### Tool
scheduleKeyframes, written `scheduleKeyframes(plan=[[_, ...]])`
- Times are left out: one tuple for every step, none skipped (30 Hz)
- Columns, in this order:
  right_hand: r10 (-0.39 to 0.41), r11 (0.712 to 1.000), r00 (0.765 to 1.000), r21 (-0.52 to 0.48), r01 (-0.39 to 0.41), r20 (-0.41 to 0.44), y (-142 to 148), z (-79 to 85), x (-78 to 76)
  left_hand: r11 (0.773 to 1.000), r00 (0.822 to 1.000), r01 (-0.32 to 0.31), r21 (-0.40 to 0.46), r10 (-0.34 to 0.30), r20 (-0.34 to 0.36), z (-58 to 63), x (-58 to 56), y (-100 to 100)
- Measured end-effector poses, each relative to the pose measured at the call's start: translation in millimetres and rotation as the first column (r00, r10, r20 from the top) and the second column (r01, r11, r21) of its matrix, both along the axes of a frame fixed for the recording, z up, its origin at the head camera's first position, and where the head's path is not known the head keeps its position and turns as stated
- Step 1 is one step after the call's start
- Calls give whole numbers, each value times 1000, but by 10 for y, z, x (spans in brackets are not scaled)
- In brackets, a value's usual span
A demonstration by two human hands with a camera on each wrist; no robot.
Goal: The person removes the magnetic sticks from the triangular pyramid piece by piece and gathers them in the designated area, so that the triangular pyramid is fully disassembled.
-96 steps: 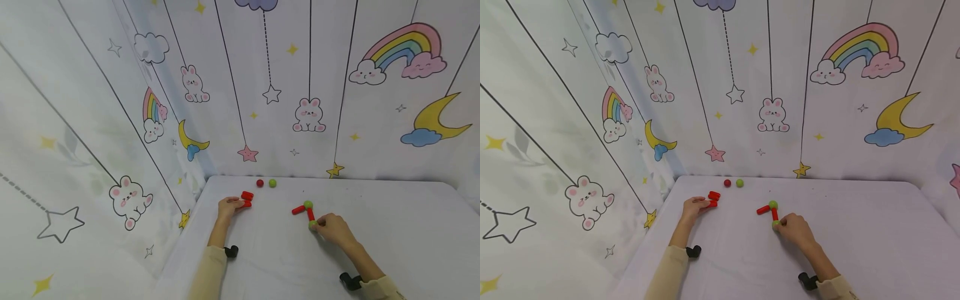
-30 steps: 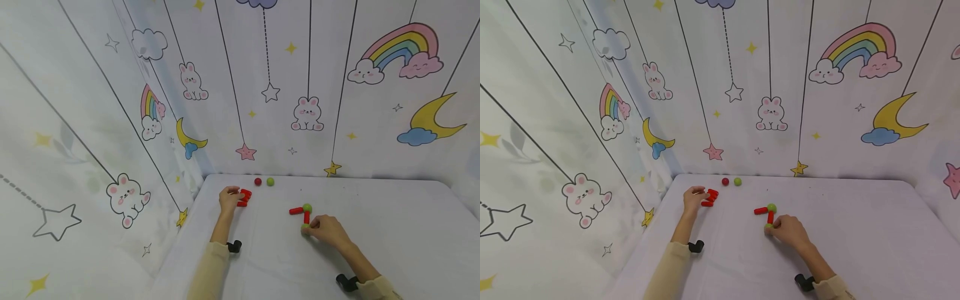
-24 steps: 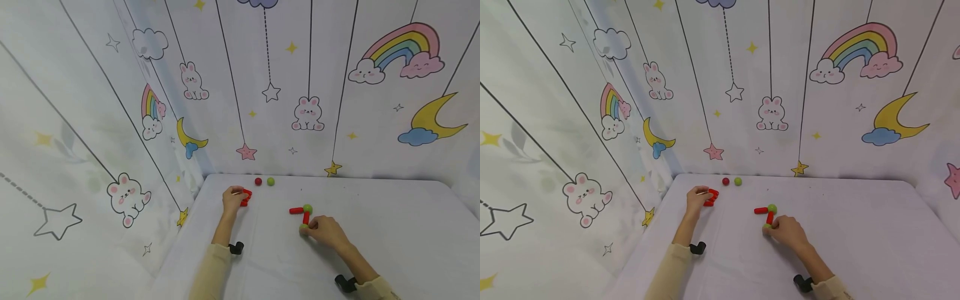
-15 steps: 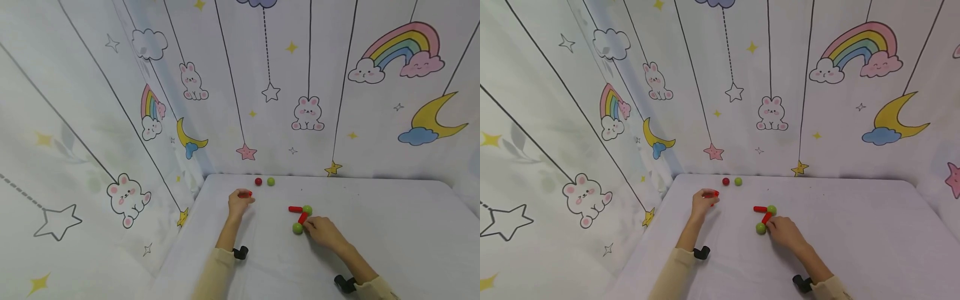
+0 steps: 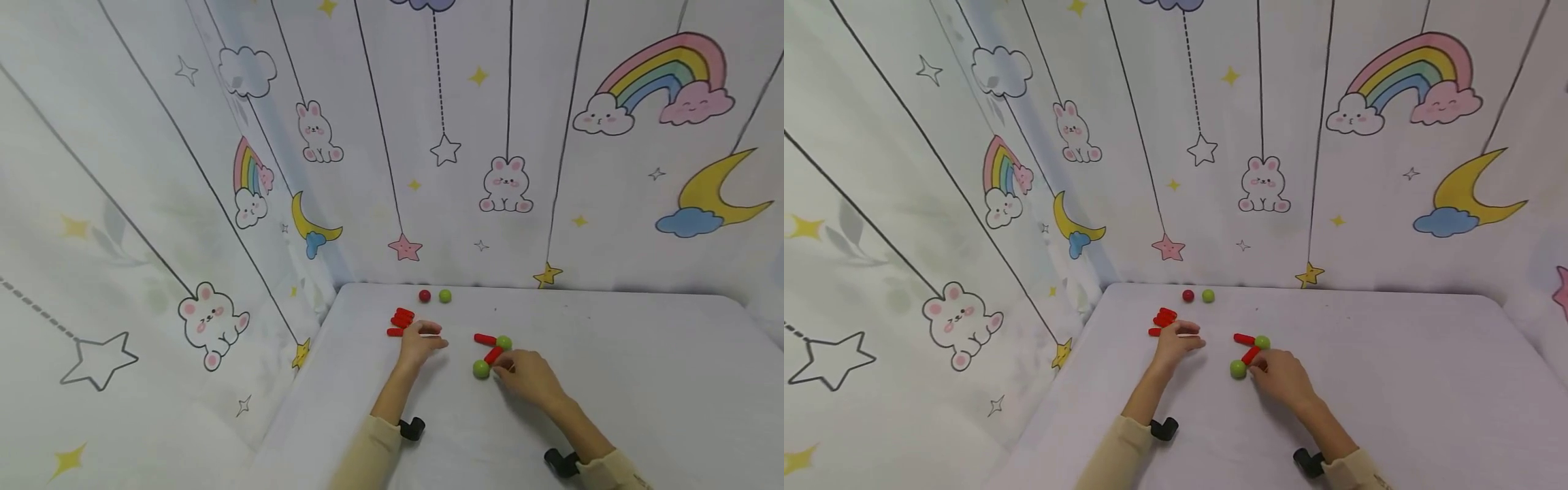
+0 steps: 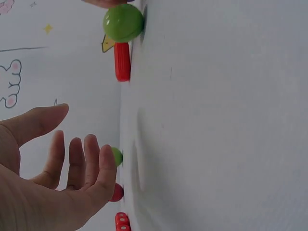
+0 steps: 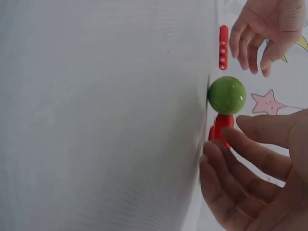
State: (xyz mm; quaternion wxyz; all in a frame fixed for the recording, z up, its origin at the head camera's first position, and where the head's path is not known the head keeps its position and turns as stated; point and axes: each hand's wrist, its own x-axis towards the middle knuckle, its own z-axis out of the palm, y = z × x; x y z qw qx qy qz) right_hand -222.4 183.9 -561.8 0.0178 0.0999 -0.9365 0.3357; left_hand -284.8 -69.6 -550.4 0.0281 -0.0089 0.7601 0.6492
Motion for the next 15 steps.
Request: scheduleKeyframes(plan=[[-15, 1000, 1000, -3, 15, -2, -1, 2, -3, 1000, 1000, 19, -2, -19, 8, -13, 18, 33], [-24, 1000, 1000, -7, 24, -7, 0, 2, -9, 999, 999, 33, -4, -33, 18, -23, 35, 65], [-32, 999, 999, -13, 32, -9, -4, 8, -14, 999, 999, 43, -8, -43, 30, -29, 52, 97], [-38, 999, 999, -18, 37, -20, -6, 12, -20, 999, 998, 52, -3, -51, 39, -31, 70, 127], [-44, 999, 999, -25, 44, -31, -8, 19, -25, 998, 997, 57, 0, -57, 42, -33, 86, 158], [-45, 999, 998, -30, 44, -49, -7, 24, -33, 998, 997, 60, 3, -60, 48, -33, 104, 189], [-47, 999, 996, -30, 45, -73, -6, 28, -39, 998, 997, 63, 5, -63, 47, -32, 123, 219], [-50, 999, 994, -23, 48, -101, -4, 30, -48, 998, 996, 65, 8, -65, 52, -26, 144, 250], [-58, 998, 990, -16, 57, -129, -2, 33, -57, 998, 996, 69, 13, -70, 58, -26, 164, 280], [-64, 998, 986, -5, 64, -157, 1, 35, -68, 997, 995, 72, 19, -73, 61, -28, 183, 310], [-67, 998, 981, 7, 69, -180, 5, 37, -80, 997, 995, 75, 16, -76, 64, -35, 201, 341], [-67, 997, 977, 27, 74, -202, 9, 37, -94, 997, 994, 76, 20, -77, 71, -42, 218, 369], [-68, 996, 975, 47, 80, -213, 11, 40, -109, 996, 994, 82, 19, -84, 77, -51, 234, 394], [-66, 994, 974, 67, 83, -217, 12, 50, -121, 996, 993, 86, 15, -87, 84, -62, 246, 420], [-61, 993, 975, 86, 81, -212, 15, 58, -133, 996, 992, 91, 7, -91, 87, -76, 257, 443]])
